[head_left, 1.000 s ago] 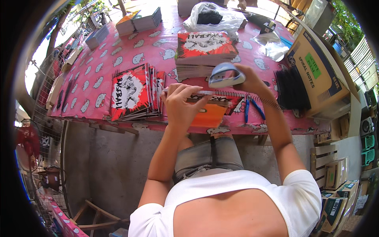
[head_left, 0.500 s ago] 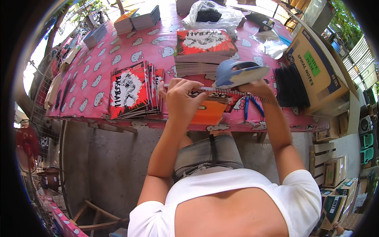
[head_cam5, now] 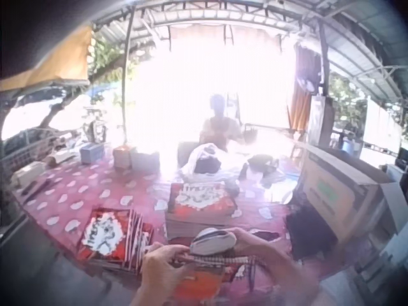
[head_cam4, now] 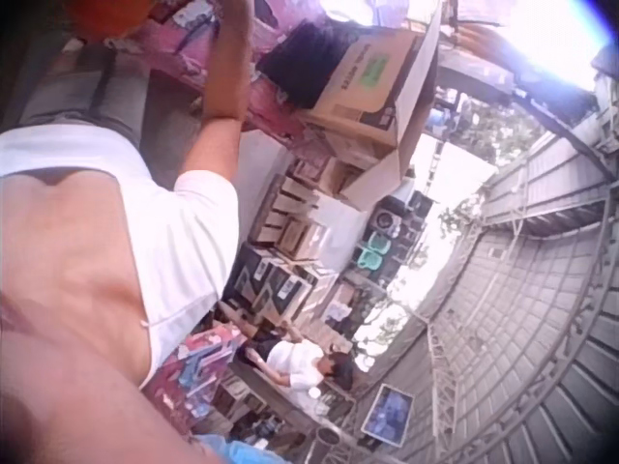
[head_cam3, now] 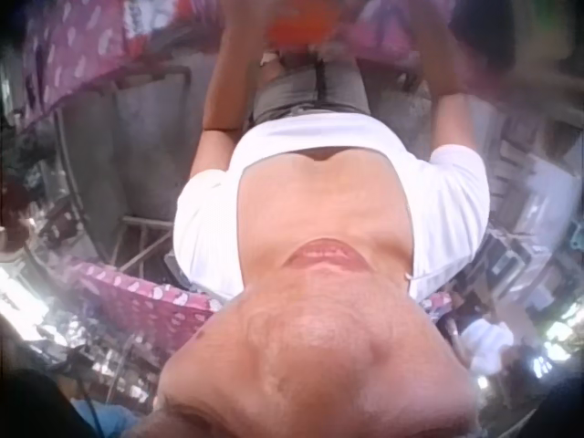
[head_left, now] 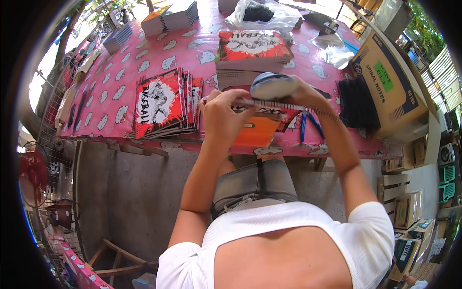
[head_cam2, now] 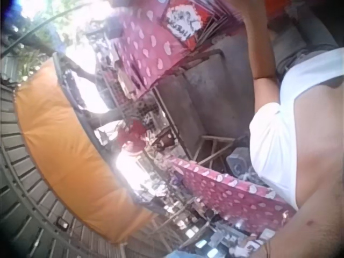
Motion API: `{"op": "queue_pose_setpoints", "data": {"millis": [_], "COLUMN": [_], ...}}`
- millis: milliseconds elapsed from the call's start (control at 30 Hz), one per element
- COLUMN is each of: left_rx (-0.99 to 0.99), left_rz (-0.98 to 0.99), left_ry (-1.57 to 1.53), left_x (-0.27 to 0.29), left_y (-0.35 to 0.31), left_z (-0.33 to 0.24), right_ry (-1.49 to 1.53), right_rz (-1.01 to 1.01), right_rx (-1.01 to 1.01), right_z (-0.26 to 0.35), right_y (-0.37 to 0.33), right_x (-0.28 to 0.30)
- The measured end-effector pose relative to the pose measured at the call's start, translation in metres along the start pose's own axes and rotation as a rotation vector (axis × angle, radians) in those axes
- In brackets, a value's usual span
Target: The person inserts a spiral binding into pre-punched holes in a notebook cover and pages, using pliers to trim and crimp the ends of the spiral.
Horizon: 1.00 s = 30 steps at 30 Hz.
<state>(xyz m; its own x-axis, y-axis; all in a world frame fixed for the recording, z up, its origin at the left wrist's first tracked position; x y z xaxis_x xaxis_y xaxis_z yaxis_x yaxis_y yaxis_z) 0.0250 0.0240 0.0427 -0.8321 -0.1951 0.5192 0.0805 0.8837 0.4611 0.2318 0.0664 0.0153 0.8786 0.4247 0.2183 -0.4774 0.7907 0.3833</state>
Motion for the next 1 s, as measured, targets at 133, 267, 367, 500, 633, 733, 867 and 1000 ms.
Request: {"op": "queue_pose_setpoints", "data": {"millis": [133, 267, 367, 500, 633, 733, 867, 1000], "left_rx": [-0.062, 0.014, 0.070, -0.107, 0.117, 0.031, 0.027, 0.064], "left_rz": [-0.026, -0.022, 0.010, -0.183, -0.078, -0.190, -0.249, -0.259], "left_ry": [0.018, -0.100, -0.066, 0.088, -0.142, -0.214, -0.215, -0.301], "left_x": [0.000, 0.001, 0.005, 0.017, 0.006, 0.002, -0.003, -0.012], "left_y": [-0.004, -0.001, 0.005, 0.001, 0.002, 0.001, -0.005, -0.007], "left_z": [0.007, 0.017, 0.013, 0.014, 0.028, 0.038, 0.043, 0.035], "right_ry": [-0.289, -0.274, -0.010, -0.480, -1.115, -0.865, -1.242, -1.696], "right_rz": [0.041, 0.100, -0.024, -0.081, 0.003, -0.471, -0.231, -0.314], "right_rx": [0.174, 0.140, 0.157, 0.035, 0.033, -0.147, 0.061, 0.225], "right_z": [0.024, 0.018, 0.008, -0.026, -0.018, 0.036, 0.106, 0.074], "right_y": [-0.002, 0.009, 0.004, -0.011, -0.066, -0.084, -0.015, 0.008], "right_x": [-0.013, -0.018, -0.006, 0.022, 0.063, 0.113, -0.008, -0.060]}}
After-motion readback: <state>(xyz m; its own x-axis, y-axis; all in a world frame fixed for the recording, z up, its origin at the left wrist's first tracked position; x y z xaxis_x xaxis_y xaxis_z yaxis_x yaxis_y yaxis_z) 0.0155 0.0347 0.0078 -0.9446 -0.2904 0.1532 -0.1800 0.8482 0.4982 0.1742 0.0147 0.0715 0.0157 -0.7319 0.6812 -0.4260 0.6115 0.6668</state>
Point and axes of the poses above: each hand's wrist, its own y-axis towards the middle knuckle, its own x-axis out of the back of the hand, z = x × y, the point moved 6 cm from there along y, towards the middle knuckle, and after that the axes turned 10 degrees about x, right-handed, at the moved point
